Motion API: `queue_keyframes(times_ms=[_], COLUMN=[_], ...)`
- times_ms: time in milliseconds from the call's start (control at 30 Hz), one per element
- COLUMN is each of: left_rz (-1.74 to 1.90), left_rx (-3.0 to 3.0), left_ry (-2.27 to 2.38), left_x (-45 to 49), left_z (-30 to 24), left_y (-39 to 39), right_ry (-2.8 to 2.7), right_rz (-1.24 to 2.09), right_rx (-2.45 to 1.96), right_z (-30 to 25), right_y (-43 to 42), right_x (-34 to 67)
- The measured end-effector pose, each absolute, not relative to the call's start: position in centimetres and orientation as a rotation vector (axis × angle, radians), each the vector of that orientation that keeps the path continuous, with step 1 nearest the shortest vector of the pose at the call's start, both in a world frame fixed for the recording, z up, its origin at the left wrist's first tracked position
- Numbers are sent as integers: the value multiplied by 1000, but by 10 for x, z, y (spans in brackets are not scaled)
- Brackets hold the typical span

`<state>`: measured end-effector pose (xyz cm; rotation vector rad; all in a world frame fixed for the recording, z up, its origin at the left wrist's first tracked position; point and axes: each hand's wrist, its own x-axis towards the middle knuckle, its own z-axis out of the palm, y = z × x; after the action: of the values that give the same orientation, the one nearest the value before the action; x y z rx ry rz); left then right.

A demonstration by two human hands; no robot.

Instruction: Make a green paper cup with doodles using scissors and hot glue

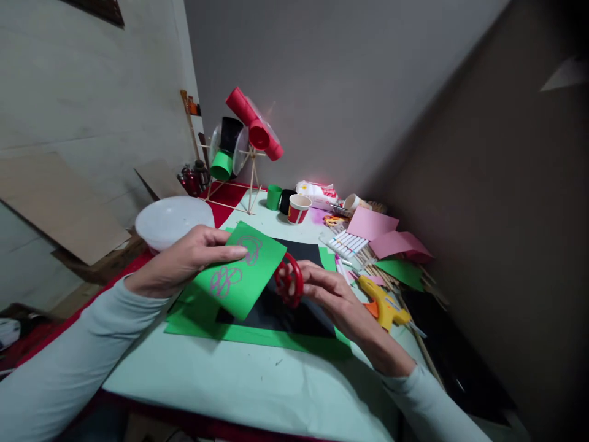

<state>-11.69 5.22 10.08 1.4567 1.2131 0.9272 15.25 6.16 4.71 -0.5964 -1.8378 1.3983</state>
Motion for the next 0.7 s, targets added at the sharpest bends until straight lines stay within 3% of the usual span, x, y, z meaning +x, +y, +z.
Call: queue_keyframes(times_ms=[200, 467, 700], left_rz=[857, 836, 800], left_rx=[1365, 1088, 957], left_ry=[1272, 1224, 1251], left_x=[-113, -121, -117], left_z=[68, 54, 47], left_y=[77, 86, 83], right_ry=[-1982, -2525, -2665], right_rz=[1306, 603, 15], right_rx=[-736, -964, -933], right_z=[41, 34, 25], right_y=[57, 34, 33], right_x=[159, 153, 158])
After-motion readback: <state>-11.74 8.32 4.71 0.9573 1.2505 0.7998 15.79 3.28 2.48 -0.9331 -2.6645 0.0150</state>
